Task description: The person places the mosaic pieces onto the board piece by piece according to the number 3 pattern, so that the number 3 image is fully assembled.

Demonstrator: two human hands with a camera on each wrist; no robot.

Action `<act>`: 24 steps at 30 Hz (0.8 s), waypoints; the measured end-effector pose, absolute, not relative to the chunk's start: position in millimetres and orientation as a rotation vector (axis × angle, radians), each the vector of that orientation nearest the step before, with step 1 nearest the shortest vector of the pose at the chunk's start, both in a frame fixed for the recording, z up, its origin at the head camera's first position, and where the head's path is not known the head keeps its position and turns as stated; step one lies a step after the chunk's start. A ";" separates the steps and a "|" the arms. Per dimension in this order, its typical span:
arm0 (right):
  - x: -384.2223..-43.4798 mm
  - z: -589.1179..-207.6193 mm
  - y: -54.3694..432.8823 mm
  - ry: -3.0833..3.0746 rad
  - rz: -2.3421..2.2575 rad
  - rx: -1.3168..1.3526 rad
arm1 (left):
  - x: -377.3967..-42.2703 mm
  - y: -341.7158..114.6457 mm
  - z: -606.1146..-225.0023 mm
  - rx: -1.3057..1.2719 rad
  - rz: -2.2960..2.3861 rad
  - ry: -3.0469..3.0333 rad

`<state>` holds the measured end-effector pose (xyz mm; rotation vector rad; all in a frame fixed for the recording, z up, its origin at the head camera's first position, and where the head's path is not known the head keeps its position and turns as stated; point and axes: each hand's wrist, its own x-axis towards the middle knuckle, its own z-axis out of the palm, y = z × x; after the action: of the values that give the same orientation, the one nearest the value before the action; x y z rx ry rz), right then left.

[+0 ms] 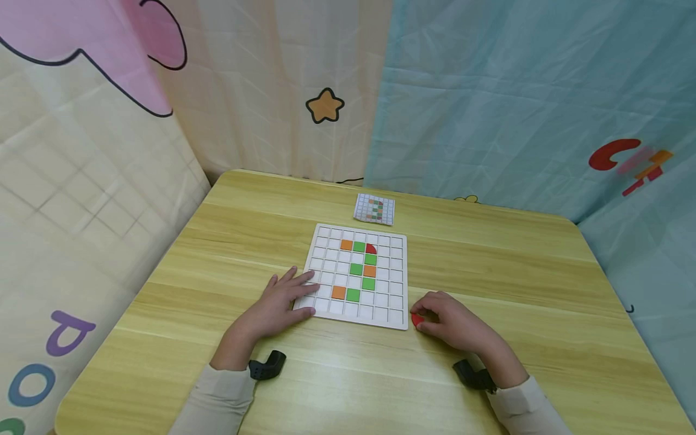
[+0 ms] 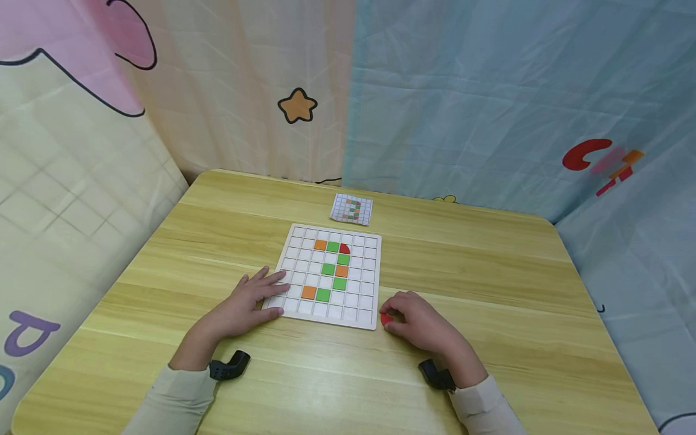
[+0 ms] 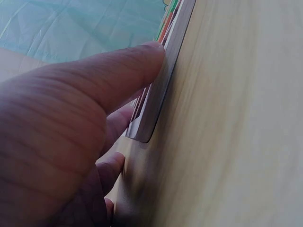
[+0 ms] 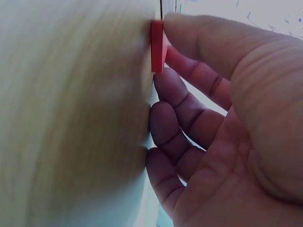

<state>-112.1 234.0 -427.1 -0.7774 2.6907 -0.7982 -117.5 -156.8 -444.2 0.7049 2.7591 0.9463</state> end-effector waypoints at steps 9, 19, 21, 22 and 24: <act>-111.9 -425.6 233.2 2.692 -0.782 -0.786 | -118.0 -156.8 -444.8 0.719 0.945 2.760; -111.4 -425.5 233.2 2.697 -0.776 -0.804 | -118.2 -156.8 -445.8 0.720 0.945 2.759; -111.4 -425.9 233.0 2.696 -0.781 -0.803 | -118.3 -156.9 -446.2 0.719 0.946 2.760; -111.5 -426.2 232.9 2.696 -0.782 -0.802 | -118.3 -157.0 -446.5 0.718 0.946 2.760; -111.8 -427.0 233.3 2.698 -0.782 -0.806 | -118.3 -157.1 -446.9 0.717 0.945 2.761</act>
<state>-111.8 233.3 -427.0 -0.8057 2.6975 -0.7818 -118.3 -157.1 -446.9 0.7170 2.7608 0.9455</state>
